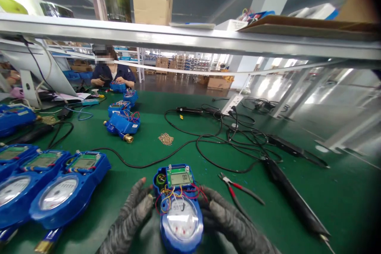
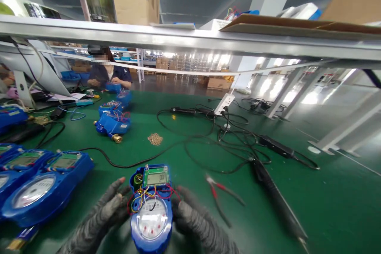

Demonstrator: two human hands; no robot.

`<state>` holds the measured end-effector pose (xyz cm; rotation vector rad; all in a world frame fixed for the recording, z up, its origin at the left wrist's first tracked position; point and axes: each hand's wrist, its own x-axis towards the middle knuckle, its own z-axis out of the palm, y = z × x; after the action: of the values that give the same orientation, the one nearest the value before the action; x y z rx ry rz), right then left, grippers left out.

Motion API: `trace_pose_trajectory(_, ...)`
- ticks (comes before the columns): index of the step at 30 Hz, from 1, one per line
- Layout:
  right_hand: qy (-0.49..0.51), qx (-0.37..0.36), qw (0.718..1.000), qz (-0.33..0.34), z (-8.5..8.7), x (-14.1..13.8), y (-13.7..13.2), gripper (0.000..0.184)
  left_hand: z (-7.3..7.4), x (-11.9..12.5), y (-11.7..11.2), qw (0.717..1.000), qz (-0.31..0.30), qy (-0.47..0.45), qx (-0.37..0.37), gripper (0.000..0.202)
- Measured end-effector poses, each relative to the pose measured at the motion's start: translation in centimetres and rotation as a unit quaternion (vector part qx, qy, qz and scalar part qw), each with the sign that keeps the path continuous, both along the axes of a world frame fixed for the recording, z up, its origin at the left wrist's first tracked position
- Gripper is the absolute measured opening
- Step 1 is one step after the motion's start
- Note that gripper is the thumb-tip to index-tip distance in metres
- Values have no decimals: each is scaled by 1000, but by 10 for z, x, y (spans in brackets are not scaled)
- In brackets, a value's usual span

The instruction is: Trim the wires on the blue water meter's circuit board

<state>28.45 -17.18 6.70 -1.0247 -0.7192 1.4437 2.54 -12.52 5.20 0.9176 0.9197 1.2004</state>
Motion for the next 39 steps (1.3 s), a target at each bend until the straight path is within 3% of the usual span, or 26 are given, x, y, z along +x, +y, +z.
trace_pose_trajectory(2, 32, 0, 995, 91, 1, -18, 11, 57, -13, 12, 10, 993, -69, -55, -76, 52)
trace_pose_trajectory(4, 42, 24, 989, 138, 5, -31, 18, 60, -19, 22, 17, 980, -125, -96, -124, 60)
trace_pose_trajectory(9, 3, 36, 979, 201, 22, -28, 25, 69, -11, 34, 35, 927, -238, -214, -196, 69)
trace_pose_trajectory(11, -49, 24, 976, 213, 31, -12, 26, 68, -7, 34, 39, 917, -249, -241, -198, 68)
trace_pose_trajectory(15, -242, 54, 959, 134, 40, 20, 31, 58, -2, 28, 35, 959, -175, -175, -141, 55)
trace_pose_trajectory(18, -398, 163, 896, 110, 33, 19, 37, 58, 5, 21, 28, 982, -131, -107, -87, 50)
trace_pose_trajectory(22, -567, 317, 758, 58, 21, -1, 43, 70, 13, 11, 18, 993, -83, -44, -73, 49)
trace_pose_trajectory(24, -607, 356, 709, 30, 19, -6, 45, 69, 16, 7, 16, 996, -60, -14, -68, 52)
trace_pose_trajectory(28, -639, 430, 638, -5, 24, -5, 49, 54, 27, 5, 12, 997, 6, 28, -70, 60)
trace_pose_trajectory(31, -662, 478, 576, -36, 35, -6, 47, 50, 44, 10, 9, 999, 8, 41, -30, 56)
trace_pose_trajectory(35, -653, 527, 539, -79, 51, -12, 34, 47, 66, 14, 5, 998, 3, 61, 34, 51)
trace_pose_trajectory(37, -635, 548, 536, -97, 51, -13, 26, 58, 66, 12, 4, 997, 15, 70, 37, 52)
trace_pose_trajectory(39, -611, 552, 554, -122, 41, -14, 17, 70, 54, 9, 4, 993, 40, 106, 46, 55)
